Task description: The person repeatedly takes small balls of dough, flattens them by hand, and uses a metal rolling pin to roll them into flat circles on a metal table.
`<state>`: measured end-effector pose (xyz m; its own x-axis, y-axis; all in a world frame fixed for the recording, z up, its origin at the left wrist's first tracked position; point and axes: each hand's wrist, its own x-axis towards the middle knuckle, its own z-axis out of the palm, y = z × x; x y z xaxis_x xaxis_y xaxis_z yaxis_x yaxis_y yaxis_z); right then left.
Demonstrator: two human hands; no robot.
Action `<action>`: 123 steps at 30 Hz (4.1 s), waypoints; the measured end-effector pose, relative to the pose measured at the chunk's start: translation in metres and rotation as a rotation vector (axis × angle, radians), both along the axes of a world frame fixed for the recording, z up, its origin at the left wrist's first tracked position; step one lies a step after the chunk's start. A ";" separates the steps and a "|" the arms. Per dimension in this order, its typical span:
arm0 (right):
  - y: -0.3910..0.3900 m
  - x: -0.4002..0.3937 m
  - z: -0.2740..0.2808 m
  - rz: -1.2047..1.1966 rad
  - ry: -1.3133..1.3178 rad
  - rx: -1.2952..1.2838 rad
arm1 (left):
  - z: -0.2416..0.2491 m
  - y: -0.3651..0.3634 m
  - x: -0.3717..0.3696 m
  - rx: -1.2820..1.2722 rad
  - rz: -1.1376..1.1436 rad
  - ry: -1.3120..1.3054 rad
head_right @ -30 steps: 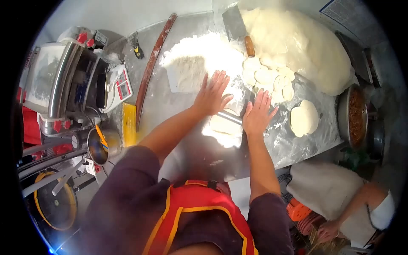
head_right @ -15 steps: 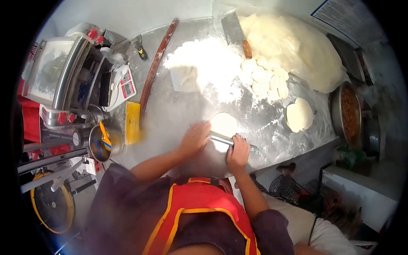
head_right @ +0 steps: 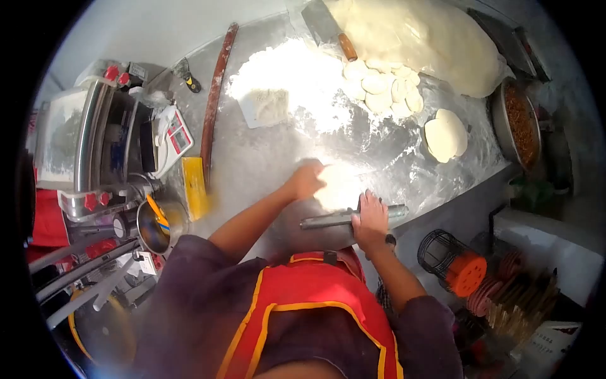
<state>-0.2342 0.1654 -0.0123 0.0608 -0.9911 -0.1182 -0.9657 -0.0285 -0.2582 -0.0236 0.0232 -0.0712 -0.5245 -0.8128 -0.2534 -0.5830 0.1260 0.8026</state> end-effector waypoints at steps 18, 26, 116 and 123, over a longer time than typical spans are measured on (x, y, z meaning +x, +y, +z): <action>-0.038 0.016 -0.024 0.022 -0.007 -0.175 | 0.028 0.012 0.001 -0.008 -0.030 -0.147; -0.110 0.033 -0.019 -0.001 0.002 -0.162 | 0.045 -0.024 -0.018 -0.081 -0.089 -0.268; -0.008 0.039 0.001 0.111 -0.177 0.117 | 0.049 -0.036 -0.010 -0.157 -0.435 -0.365; -0.003 0.037 -0.014 0.105 -0.278 -0.056 | 0.063 -0.106 -0.167 -0.244 0.082 0.320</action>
